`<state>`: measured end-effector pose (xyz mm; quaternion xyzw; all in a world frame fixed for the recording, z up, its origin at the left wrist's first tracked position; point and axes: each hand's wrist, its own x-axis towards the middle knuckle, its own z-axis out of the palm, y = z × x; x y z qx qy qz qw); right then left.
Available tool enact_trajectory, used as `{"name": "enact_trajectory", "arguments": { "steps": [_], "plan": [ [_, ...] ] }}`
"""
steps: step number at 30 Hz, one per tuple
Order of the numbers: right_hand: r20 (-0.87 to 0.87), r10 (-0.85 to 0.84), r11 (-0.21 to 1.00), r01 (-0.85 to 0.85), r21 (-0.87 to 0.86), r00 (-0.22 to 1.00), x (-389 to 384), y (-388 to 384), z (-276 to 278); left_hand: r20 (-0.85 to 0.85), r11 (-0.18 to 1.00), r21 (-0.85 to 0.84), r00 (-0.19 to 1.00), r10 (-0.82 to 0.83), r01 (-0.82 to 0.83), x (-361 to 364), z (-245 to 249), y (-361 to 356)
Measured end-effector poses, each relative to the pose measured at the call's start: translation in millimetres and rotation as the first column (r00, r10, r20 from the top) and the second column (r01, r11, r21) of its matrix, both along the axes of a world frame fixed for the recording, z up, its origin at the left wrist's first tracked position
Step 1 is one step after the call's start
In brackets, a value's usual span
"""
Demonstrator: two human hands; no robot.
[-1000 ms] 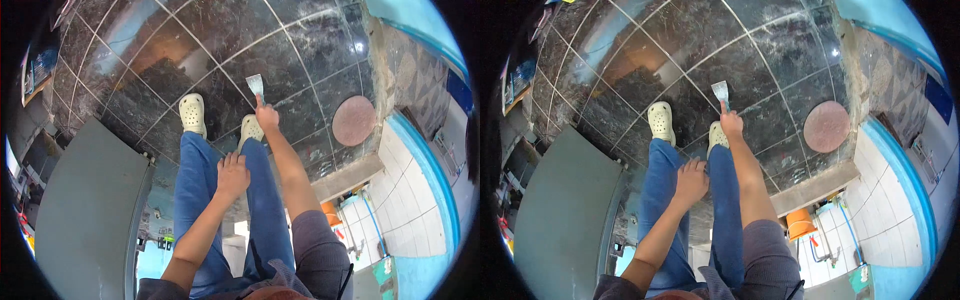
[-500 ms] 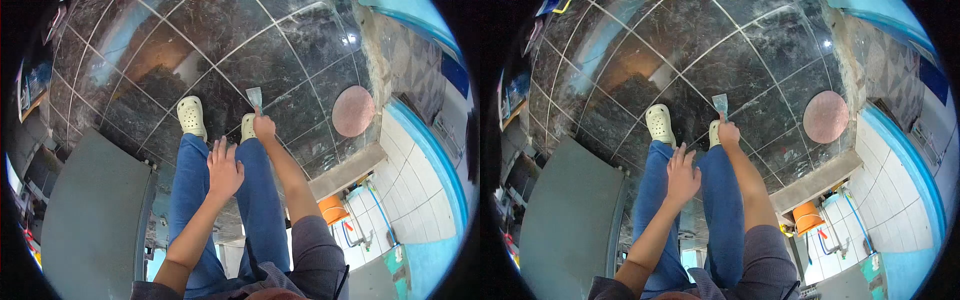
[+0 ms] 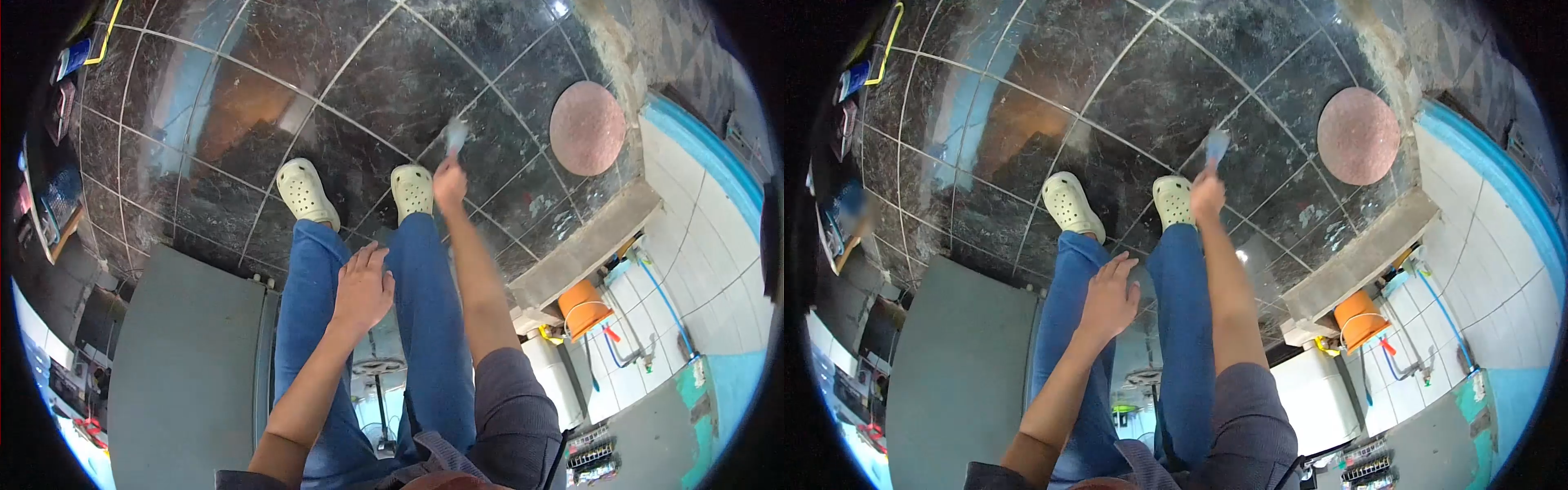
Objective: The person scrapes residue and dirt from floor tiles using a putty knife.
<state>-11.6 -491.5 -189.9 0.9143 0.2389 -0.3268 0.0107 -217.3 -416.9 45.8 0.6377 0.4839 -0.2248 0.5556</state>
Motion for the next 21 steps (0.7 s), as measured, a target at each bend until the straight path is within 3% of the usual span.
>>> {"name": "enact_trajectory", "arguments": {
  "steps": [4, 7, 14, 18, 21],
  "plan": [
    [0.117, -0.052, 0.998, 0.047, 0.041, 0.992, 10.8, 12.9, -11.2, -0.012, 0.998, -0.005, 0.998, -0.067, 0.067, 8.3, 0.3, 2.1],
    [-0.060, 0.070, 0.989, -0.077, -0.125, 0.996, -23.5, -23.1, 12.5, -0.021, 0.994, -0.022, 0.994, -0.104, 0.103, 15.5, 0.2, -1.6],
    [0.003, -0.059, 0.995, 0.059, -0.081, 0.998, 4.3, -8.2, 0.7, -0.044, 0.989, -0.067, 0.990, -0.133, 0.130, 23.5, -6.7, -13.4],
    [-0.115, 0.002, 0.985, -0.021, -0.172, 0.993, -5.7, -13.6, 16.6, -0.018, 0.990, -0.041, 0.991, -0.134, 0.134, 26.5, -9.8, -11.3],
    [-0.099, -0.038, 0.991, 0.024, -0.134, 0.994, 12.7, -2.7, 8.7, -0.037, 0.996, -0.022, 0.995, -0.088, 0.087, 29.0, -11.5, -12.9]
  ]
}}
